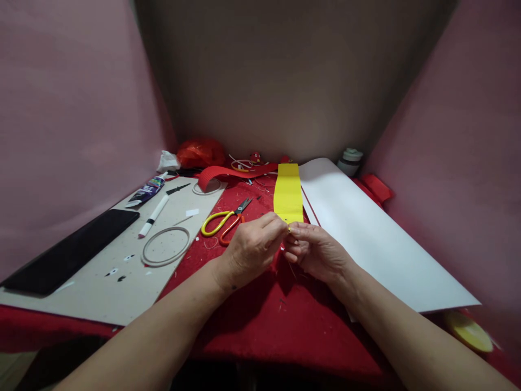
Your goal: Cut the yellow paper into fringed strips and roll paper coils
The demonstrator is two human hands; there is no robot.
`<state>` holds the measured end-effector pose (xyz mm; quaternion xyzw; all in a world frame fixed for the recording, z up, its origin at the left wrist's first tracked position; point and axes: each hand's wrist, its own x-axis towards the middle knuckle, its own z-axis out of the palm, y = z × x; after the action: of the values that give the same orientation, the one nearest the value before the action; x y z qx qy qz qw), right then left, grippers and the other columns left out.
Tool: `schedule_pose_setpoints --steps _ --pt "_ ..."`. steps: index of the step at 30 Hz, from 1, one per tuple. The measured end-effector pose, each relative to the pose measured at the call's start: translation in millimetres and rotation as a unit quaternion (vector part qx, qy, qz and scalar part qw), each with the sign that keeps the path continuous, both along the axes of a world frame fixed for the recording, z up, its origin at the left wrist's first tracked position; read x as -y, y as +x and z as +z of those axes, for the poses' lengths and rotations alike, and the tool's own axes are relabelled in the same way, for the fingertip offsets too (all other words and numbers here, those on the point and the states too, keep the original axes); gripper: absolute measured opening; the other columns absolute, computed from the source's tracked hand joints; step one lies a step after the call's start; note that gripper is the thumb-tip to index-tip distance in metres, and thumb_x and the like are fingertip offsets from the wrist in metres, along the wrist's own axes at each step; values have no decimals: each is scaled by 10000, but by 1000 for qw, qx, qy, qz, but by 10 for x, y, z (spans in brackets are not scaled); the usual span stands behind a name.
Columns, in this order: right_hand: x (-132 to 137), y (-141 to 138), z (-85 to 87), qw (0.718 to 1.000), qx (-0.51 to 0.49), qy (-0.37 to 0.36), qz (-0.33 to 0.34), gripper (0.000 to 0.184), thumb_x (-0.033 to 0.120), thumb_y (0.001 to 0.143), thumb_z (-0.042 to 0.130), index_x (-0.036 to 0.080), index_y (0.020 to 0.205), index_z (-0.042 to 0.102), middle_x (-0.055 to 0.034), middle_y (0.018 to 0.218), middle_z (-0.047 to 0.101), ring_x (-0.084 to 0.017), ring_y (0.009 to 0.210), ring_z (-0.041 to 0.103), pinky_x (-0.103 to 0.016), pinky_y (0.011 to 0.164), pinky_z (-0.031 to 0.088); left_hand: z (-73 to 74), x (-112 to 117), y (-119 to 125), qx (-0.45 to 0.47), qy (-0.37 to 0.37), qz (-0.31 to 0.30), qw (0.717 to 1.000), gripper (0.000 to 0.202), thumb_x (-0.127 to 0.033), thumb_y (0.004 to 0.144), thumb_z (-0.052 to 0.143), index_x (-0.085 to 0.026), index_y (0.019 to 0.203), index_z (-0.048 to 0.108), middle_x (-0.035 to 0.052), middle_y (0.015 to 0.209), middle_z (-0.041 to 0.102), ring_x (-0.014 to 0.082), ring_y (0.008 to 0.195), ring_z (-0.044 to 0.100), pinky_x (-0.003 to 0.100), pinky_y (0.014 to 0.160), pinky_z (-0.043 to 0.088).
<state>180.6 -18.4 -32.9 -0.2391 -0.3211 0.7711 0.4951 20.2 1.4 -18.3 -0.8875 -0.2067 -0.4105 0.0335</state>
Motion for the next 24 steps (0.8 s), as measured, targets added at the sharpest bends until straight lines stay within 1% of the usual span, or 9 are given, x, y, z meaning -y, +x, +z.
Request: schedule_pose_setpoints --steps 3,7,11,14,16,17,19,22,24 --pt "-1 -5 8 1000 9 -3 -5 88 149 694 686 129 640 619 33 545 456 -67 476 367 -218 470 360 2 -4 -2 -5 8 -3 1000 153 -92 888 412 -135 793 525 39 732 580 114 684 530 220 623 444" --pt "-6 5 10 1000 9 7 8 95 165 702 689 130 651 617 34 549 461 -65 478 372 -215 471 365 2 -2 -2 -6 13 5 1000 183 -110 902 387 -146 787 525 38 744 591 107 692 537 213 626 449" --pt "-6 25 22 999 16 29 13 101 183 712 692 135 667 616 34 551 465 -68 481 387 -213 476 382 -4 9 3 10 -5 12 1000 165 -120 901 406 -141 807 539 40 749 594 107 704 551 215 634 456" --pt "-2 31 38 998 33 50 -3 101 195 720 691 145 673 616 33 547 475 -75 486 409 -216 480 396 12 21 5 36 -52 7 998 140 -144 896 430 -144 816 545 36 749 589 108 701 544 226 639 456" --pt "-1 36 48 997 39 64 -11 98 198 724 689 149 675 620 33 545 478 -76 483 415 -217 477 398 44 32 4 65 -113 -1 991 72 -139 862 487 -141 845 557 36 767 594 110 702 541 233 639 457" --pt "0 40 54 997 42 70 -12 96 200 727 687 150 676 623 33 546 478 -76 482 414 -217 475 397 68 39 3 78 -158 -7 984 54 -129 836 518 -139 861 565 36 777 599 110 701 543 234 636 457" --pt "1 51 63 996 42 84 -10 96 199 736 681 151 675 623 36 548 470 -72 476 402 -216 471 394 130 56 1 100 -280 -24 955 96 -110 794 555 -133 883 581 30 780 612 105 682 551 230 617 459" --pt "4 70 73 994 39 105 1 92 190 751 666 154 681 618 47 526 437 -68 463 373 -209 462 379 235 89 -3 132 -462 -76 874 98 -114 770 573 -117 866 588 9 744 618 87 635 561 213 588 462" --pt "9 81 75 993 39 114 10 76 190 756 661 156 704 619 52 517 422 -68 458 364 -207 458 371 288 105 -11 151 -531 -104 827 90 -135 761 593 -111 848 587 -4 710 611 77 602 559 200 563 457"
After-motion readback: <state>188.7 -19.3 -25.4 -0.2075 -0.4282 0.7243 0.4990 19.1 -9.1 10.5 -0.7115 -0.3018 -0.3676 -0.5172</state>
